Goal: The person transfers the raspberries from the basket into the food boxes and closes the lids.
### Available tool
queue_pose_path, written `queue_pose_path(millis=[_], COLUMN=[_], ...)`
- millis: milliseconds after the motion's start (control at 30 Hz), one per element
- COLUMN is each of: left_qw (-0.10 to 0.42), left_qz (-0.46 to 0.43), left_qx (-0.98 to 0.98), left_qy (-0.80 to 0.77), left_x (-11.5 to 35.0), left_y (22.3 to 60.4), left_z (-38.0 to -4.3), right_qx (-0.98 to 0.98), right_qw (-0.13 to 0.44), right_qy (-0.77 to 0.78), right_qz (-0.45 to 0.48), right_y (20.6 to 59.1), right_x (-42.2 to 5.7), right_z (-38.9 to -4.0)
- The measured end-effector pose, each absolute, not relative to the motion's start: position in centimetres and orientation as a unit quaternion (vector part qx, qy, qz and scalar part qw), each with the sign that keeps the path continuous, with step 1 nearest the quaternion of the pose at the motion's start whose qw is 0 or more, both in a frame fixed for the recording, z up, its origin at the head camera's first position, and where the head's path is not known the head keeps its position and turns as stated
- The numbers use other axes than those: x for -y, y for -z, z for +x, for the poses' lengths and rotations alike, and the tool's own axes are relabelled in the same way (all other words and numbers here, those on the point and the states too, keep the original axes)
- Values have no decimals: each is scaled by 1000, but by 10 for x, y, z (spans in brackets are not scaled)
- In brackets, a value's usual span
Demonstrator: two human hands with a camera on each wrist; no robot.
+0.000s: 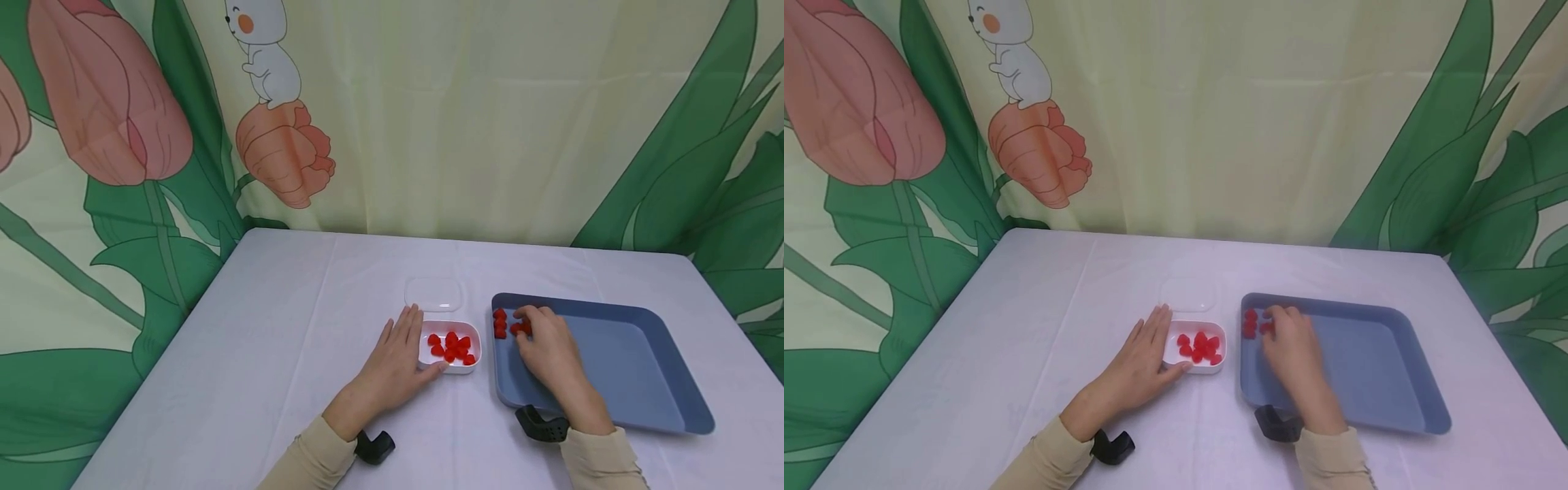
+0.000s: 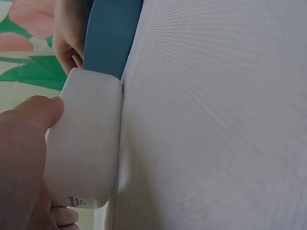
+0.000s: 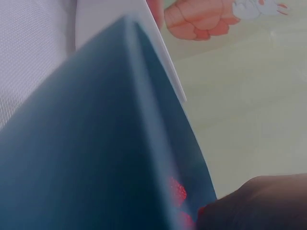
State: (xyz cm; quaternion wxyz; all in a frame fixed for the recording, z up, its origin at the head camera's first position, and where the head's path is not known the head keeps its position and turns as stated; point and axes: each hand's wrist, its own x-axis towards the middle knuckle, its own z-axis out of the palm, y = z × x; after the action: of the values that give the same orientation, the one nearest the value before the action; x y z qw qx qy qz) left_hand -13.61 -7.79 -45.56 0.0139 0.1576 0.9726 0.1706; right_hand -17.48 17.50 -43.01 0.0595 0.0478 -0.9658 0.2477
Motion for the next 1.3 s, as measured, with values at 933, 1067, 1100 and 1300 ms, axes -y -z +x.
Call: queue_pose_path(millis=[933, 1067, 1100, 1300], left_qw=[16, 16, 16, 18], left_qz=[159, 162, 163, 159], left_qx=[-969, -969, -969, -970], left_qy=[-186, -184, -183, -184], left_x=[79, 79, 79, 78], left_y=[455, 455, 455, 456], left_z=[-135, -136, -136, -135], right_qx=[963, 962, 962, 954], right_qw=[69, 74, 77, 99], right_qy=[-254, -257, -259, -278], right_qz=[52, 49, 49, 57], right_y=[427, 424, 423, 420], right_x=[-177, -177, -177, -176], right_z=[-172, -171, -171, -169])
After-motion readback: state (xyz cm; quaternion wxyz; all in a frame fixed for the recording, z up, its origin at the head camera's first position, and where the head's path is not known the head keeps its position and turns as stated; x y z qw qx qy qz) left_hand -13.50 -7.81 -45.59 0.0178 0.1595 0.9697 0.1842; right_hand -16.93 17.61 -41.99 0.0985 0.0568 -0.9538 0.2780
